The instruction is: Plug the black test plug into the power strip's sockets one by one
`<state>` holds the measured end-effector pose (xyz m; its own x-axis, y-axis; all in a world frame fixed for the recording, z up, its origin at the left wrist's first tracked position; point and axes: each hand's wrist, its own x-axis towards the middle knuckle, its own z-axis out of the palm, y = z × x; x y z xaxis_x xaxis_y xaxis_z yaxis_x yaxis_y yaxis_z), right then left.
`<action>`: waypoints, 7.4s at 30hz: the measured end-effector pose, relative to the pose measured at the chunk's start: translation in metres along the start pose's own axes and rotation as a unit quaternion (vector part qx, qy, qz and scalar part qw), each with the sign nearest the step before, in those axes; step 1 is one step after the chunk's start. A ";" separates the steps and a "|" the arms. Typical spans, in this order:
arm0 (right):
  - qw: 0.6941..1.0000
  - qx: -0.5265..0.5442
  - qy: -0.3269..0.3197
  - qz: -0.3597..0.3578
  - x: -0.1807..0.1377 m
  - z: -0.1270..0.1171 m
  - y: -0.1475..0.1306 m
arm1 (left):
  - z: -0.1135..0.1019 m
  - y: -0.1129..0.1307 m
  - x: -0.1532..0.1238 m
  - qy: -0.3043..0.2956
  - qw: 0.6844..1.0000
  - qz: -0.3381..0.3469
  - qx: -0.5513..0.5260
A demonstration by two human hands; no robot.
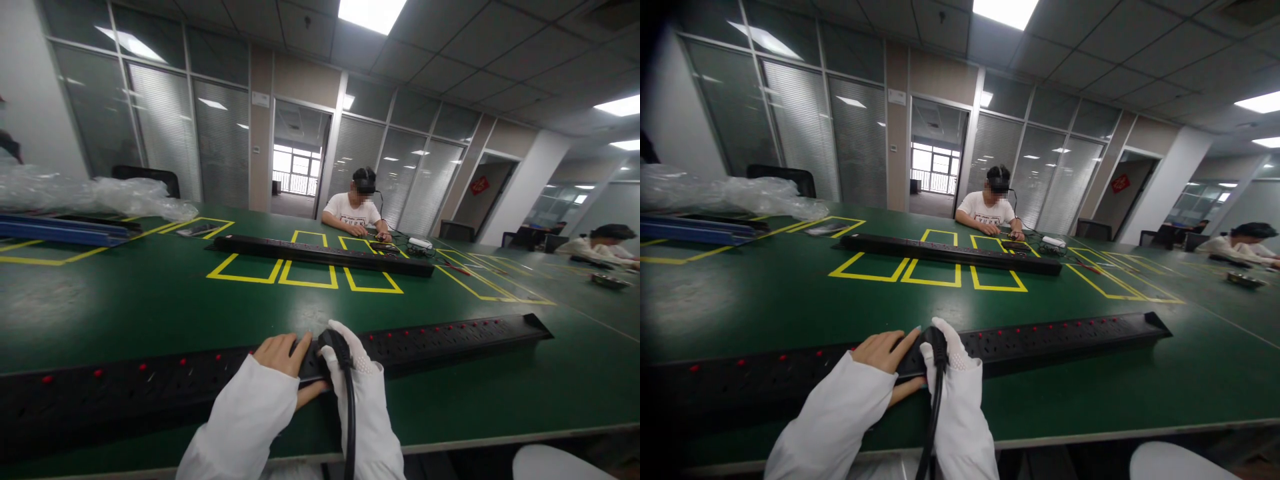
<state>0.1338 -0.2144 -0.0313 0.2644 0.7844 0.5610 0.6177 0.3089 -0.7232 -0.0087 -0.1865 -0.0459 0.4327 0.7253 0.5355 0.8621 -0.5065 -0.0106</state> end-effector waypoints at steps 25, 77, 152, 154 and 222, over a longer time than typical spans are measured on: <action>0.995 -0.026 -0.100 -0.004 0.016 -0.032 0.023 | -0.003 0.037 0.025 -0.125 0.989 -0.067 -0.029; 0.971 -0.130 0.004 -0.201 -0.001 -0.019 0.034 | 0.008 0.037 0.018 -0.065 0.997 -0.038 0.022; 0.968 -0.128 -0.034 -0.214 -0.003 -0.022 0.035 | 0.011 0.035 0.017 -0.044 0.998 -0.041 -0.011; 0.968 -0.130 -0.037 -0.211 -0.003 -0.022 0.033 | 0.011 0.035 0.017 -0.043 0.998 -0.041 -0.012; 0.966 -0.130 -0.045 -0.220 -0.001 -0.022 0.037 | 0.011 0.035 0.016 -0.034 0.998 -0.041 -0.014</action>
<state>0.1731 -0.2159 -0.0499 -0.1241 0.6546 0.7457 0.8242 0.4865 -0.2899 0.0317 -0.1871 -0.0472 0.3778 0.7947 0.4752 0.8884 -0.4556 0.0557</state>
